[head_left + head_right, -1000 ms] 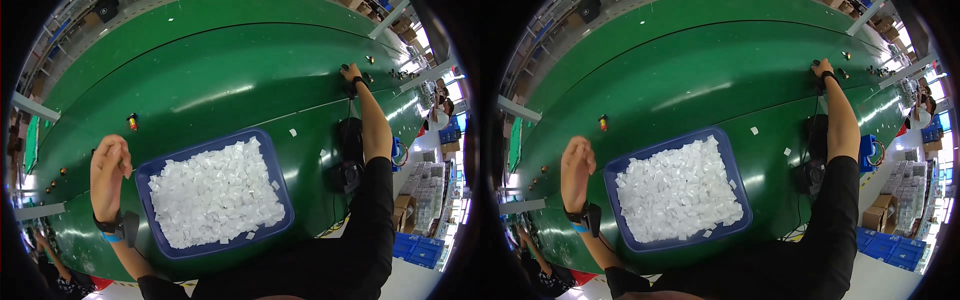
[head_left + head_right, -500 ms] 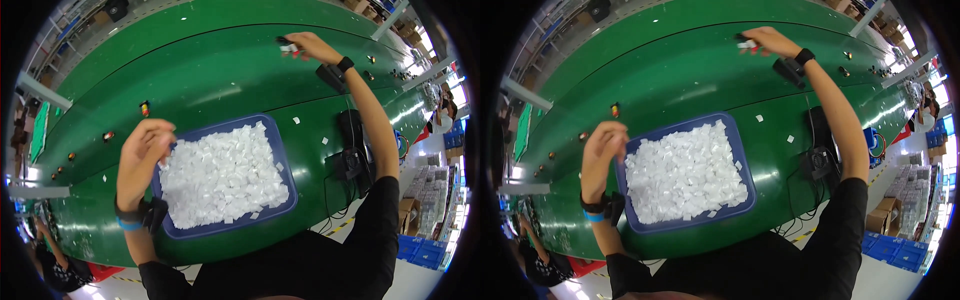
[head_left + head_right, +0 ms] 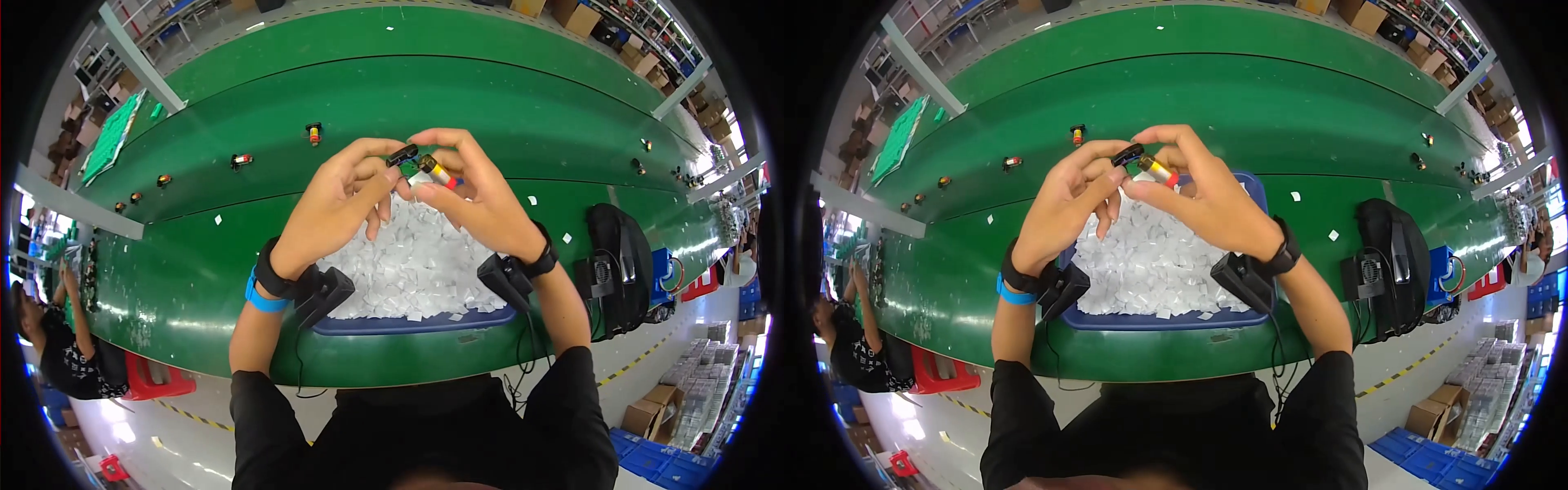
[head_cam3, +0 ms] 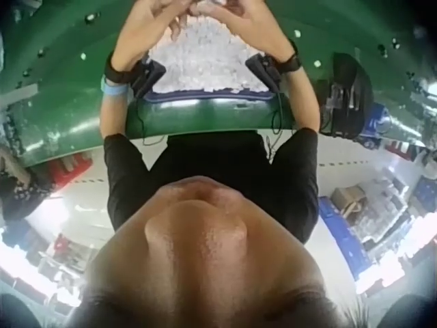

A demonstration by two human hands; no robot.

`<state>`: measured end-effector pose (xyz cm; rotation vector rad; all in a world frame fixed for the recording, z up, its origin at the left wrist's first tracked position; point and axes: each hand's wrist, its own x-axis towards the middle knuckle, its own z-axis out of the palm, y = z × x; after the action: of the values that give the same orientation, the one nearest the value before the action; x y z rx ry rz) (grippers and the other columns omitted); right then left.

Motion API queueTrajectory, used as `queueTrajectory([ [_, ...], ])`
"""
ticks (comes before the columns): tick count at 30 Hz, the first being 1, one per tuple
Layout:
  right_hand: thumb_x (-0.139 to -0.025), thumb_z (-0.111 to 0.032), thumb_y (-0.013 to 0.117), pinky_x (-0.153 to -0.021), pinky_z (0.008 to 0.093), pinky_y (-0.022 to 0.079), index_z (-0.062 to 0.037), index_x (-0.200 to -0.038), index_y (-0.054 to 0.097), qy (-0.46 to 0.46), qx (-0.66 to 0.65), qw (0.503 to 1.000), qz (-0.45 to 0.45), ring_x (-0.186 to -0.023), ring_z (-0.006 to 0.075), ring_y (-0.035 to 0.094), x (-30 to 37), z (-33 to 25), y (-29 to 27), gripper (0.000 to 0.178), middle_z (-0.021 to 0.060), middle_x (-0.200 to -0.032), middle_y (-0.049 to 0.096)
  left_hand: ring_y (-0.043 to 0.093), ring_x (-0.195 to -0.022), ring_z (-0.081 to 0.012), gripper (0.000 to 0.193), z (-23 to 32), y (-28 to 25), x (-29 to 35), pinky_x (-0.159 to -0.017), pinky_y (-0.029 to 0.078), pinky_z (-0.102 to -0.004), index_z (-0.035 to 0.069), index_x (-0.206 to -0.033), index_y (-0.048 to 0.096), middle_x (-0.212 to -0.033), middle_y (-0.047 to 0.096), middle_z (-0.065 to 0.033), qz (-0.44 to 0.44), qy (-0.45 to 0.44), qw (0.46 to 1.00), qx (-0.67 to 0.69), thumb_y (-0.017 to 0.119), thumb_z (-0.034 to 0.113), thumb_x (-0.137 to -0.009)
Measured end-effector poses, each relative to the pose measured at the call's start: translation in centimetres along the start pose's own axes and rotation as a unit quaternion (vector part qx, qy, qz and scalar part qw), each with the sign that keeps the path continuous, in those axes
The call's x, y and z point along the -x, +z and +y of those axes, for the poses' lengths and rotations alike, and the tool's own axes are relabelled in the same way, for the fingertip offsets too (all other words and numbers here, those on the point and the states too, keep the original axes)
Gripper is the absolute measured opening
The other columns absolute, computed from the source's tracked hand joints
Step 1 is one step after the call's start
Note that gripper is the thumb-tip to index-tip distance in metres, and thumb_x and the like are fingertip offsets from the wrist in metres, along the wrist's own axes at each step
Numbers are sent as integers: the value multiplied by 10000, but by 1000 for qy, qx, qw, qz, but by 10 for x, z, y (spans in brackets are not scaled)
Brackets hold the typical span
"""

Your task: Assembling small electronic components including batteries and wires at a factory workstation.

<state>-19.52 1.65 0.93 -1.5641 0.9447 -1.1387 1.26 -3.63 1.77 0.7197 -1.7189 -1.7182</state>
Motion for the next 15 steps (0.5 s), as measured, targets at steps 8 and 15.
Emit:
queueTrajectory([
  [8, -881, -34, 666, -491, 198, 472, -17, -1214, 508, -16, 27, 988, 152, -748, 67, 585, 5, 2, -7, 369, 57, -1012, 618, 606, -742, -122, 402, -5, 25, 2, -582, 519, -245, 0, -1342, 443, -917, 657, -117, 14, 56, 998, -2, 555, 100, -970],
  [15, -845, -35, 715, -564, 206, 512, -8, -1106, 569, -12, 42, 994, 102, -834, 96, 620, 9, -7, -24, 300, 67, -1048, 627, 613, -772, -122, 460, -12, 14, -2, -621, 532, -249, 8, -1327, 435, -897, 643, -88, -47, 75, 992, -92, 638, 130, -933],
])
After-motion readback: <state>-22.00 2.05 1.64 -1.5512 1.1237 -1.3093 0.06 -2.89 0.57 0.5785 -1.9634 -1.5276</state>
